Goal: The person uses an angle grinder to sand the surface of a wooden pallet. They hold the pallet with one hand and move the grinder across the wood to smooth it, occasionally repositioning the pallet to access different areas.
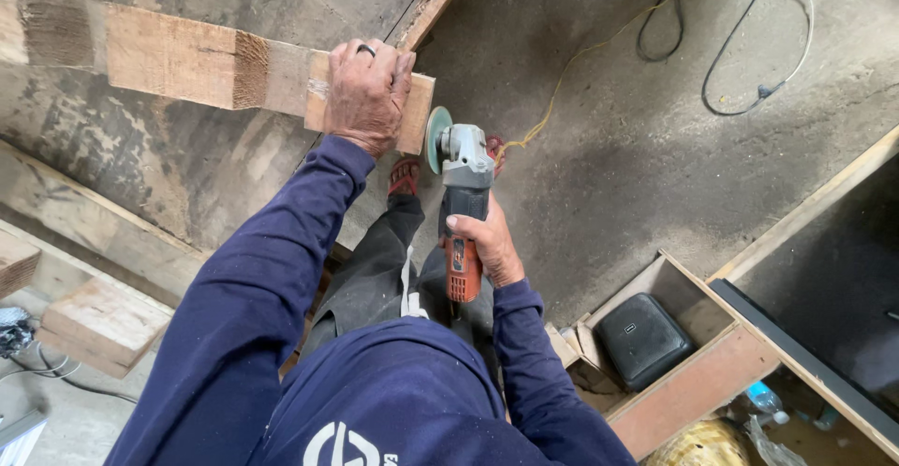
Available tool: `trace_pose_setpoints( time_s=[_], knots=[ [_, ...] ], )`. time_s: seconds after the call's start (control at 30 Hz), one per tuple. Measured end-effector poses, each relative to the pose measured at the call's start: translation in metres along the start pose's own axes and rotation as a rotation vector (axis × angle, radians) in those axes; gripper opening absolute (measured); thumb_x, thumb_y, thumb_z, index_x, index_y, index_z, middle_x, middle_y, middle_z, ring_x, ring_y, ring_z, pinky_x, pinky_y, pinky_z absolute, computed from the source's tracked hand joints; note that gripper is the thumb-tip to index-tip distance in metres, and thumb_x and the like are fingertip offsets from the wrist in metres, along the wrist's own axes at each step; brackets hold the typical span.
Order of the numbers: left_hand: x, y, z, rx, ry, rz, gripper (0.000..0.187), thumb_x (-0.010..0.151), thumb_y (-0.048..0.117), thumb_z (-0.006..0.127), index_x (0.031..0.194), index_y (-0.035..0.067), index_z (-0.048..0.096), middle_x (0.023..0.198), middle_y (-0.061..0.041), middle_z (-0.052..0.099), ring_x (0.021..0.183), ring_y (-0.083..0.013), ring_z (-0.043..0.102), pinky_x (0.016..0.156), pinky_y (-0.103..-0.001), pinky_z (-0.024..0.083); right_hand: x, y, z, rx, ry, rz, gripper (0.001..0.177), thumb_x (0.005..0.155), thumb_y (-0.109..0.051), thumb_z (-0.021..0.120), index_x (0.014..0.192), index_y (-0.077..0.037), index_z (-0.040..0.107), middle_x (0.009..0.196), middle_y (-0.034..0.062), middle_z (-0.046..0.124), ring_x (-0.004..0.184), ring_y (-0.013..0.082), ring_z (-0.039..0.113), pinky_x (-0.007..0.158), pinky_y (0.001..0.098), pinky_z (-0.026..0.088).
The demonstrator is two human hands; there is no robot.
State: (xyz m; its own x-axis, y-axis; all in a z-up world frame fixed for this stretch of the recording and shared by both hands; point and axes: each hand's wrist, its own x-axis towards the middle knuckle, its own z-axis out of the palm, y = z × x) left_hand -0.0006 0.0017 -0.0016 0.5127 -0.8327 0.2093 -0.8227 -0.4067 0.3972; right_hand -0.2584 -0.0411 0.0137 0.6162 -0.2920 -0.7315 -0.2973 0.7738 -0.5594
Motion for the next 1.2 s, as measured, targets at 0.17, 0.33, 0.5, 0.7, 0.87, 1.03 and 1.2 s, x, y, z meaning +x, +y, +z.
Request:
trace_pose_setpoints(
  time_s=[0.17, 0.33, 0.5, 0.7, 0.87, 1.03, 1.2],
  knots=[
    [-0.002, 0.001, -0.001, -0.045, -0.029, -0.019, 0.024, 0.113, 0.024, 0.059, 0.098, 0.006, 0.060, 0.095, -0.013, 0.059, 0.096, -0.0319, 0.056, 0.096, -0.046, 0.042, -0.008, 0.010, -0.002, 0.016, -0.070, -0.027, 0.068, 0.072, -0.027, 0.079, 0.127, 0.000, 0.050, 0.091, 0.0107, 0.063, 0.071, 0.0225, 0.070, 0.064, 0.0373, 0.061],
    [0.002, 0.003, -0.003, -0.052, 0.010, -0.002, 0.024, 0.114, 0.025, 0.059, 0.100, 0.006, 0.060, 0.096, -0.012, 0.058, 0.099, -0.0317, 0.057, 0.098, -0.045, 0.042, -0.012, 0.021, 0.002, 0.080, -0.042, -0.026, 0.067, 0.073, -0.024, 0.080, 0.127, 0.000, 0.050, 0.091, 0.0106, 0.063, 0.069, 0.0226, 0.068, 0.064, 0.0371, 0.060],
    [0.002, -0.001, -0.004, -0.052, 0.005, -0.008, 0.022, 0.113, 0.022, 0.060, 0.098, 0.006, 0.060, 0.095, -0.014, 0.058, 0.096, -0.0334, 0.056, 0.095, -0.046, 0.042, -0.014, 0.029, 0.005, 0.129, -0.078, -0.027, 0.067, 0.071, -0.023, 0.079, 0.127, -0.002, 0.047, 0.087, 0.0117, 0.063, 0.068, 0.0245, 0.070, 0.063, 0.0381, 0.061],
    [0.000, 0.004, -0.004, -0.076, 0.033, -0.026, 0.021, 0.113, 0.022, 0.062, 0.099, 0.006, 0.060, 0.094, -0.012, 0.058, 0.096, -0.0320, 0.056, 0.096, -0.045, 0.043, -0.013, 0.028, 0.007, 0.071, 0.012, 0.004, 0.067, 0.073, -0.026, 0.077, 0.129, -0.002, 0.049, 0.089, 0.0084, 0.063, 0.067, 0.0209, 0.068, 0.061, 0.0362, 0.059],
    [0.000, 0.004, -0.006, -0.107, 0.010, -0.036, 0.019, 0.112, 0.022, 0.061, 0.100, 0.006, 0.061, 0.095, -0.012, 0.059, 0.095, -0.0313, 0.057, 0.096, -0.045, 0.043, -0.011, 0.025, -0.001, 0.082, -0.073, -0.011, 0.064, 0.073, -0.023, 0.077, 0.127, -0.002, 0.049, 0.088, 0.0118, 0.064, 0.067, 0.0240, 0.070, 0.062, 0.0379, 0.060],
    [0.001, 0.002, -0.002, -0.114, 0.032, -0.046, 0.020, 0.113, 0.024, 0.062, 0.101, 0.007, 0.061, 0.098, -0.011, 0.061, 0.097, -0.0303, 0.057, 0.098, -0.045, 0.043, 0.009, 0.024, -0.014, 0.091, -0.104, 0.017, 0.059, 0.077, -0.024, 0.076, 0.124, 0.000, 0.049, 0.089, 0.0125, 0.063, 0.068, 0.0244, 0.070, 0.061, 0.0390, 0.061],
    [-0.001, 0.003, -0.004, -0.124, 0.033, -0.051, 0.018, 0.112, 0.022, 0.062, 0.103, 0.006, 0.062, 0.098, -0.012, 0.061, 0.097, -0.0320, 0.057, 0.097, -0.046, 0.043, 0.019, 0.027, -0.019, 0.095, -0.079, 0.072, 0.062, 0.077, -0.025, 0.076, 0.127, -0.001, 0.047, 0.087, 0.0115, 0.060, 0.064, 0.0234, 0.067, 0.058, 0.0373, 0.059]
  ],
)
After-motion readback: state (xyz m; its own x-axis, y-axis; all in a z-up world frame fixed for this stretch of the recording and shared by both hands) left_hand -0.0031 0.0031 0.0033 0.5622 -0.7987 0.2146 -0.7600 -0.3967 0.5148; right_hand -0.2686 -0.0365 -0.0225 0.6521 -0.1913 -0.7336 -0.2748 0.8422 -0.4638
